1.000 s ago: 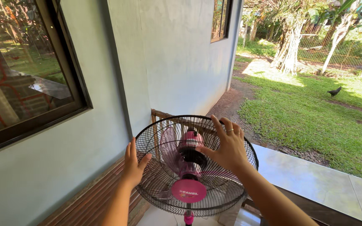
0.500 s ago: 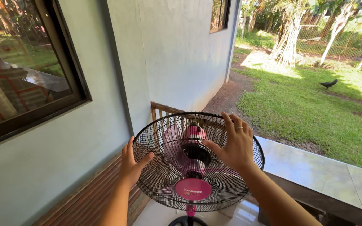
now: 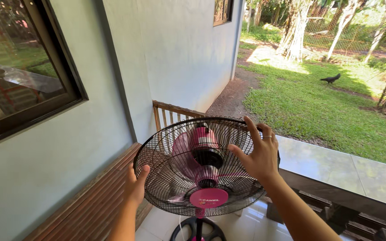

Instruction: The person disassembles a standing electric fan on a balcony. They remove the front grille, then the fan blades, and finally use a screwdriver to loosen the central hub nut. The video ends while the person is still working on the hub.

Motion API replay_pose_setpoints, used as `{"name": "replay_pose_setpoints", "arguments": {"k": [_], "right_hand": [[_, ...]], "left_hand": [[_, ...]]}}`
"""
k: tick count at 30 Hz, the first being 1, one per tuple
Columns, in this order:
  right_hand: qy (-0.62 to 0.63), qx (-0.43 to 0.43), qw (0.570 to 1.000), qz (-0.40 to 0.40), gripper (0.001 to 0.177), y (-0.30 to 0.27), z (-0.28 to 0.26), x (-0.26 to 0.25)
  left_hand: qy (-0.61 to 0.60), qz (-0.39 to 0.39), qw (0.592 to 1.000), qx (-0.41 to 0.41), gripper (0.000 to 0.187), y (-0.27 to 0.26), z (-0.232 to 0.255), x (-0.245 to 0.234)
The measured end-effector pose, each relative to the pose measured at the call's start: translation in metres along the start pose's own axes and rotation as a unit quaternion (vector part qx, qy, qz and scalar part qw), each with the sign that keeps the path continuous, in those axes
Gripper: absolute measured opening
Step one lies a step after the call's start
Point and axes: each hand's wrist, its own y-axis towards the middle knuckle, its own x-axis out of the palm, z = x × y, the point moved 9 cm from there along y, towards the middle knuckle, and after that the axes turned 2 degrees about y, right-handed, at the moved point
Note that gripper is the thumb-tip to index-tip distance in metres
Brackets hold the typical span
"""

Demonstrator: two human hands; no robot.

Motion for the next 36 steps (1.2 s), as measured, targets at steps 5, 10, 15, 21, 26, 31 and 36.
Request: {"name": "replay_pose_setpoints", "arguments": {"k": [5, 10, 15, 21, 26, 31, 36], "right_hand": [[-0.004, 0.064, 0.996, -0.062, 0.084, 0.013, 0.025, 0.024], [0.004, 0.123, 0.988, -0.094, 0.078, 0.038, 0.038, 0.048], [-0.011, 0.158, 0.979, -0.132, 0.079, 0.072, 0.048, 0.066], [0.025, 0.167, 0.97, -0.177, 0.083, 0.088, 0.048, 0.092], [0.041, 0.171, 0.962, -0.207, 0.084, 0.09, 0.06, 0.104], [0.034, 0.107, 0.98, -0.163, 0.077, 0.085, 0.058, 0.108], [0.011, 0.048, 0.995, -0.088, 0.071, 0.077, 0.039, 0.1]], "left_hand": [[0.121, 0.044, 0.989, -0.068, 0.112, 0.0, -0.007, -0.007], [0.141, 0.055, 0.982, -0.117, 0.117, -0.005, 0.004, -0.008], [0.158, 0.032, 0.968, -0.191, 0.126, 0.002, 0.017, -0.005], [0.151, 0.044, 0.962, -0.223, 0.134, 0.003, 0.011, -0.006], [0.094, 0.037, 0.973, -0.209, 0.139, 0.004, 0.001, 0.006], [0.039, 0.061, 0.988, -0.137, 0.104, 0.026, -0.014, 0.002], [0.05, 0.057, 0.994, -0.078, 0.077, 0.066, -0.048, -0.011]]}}
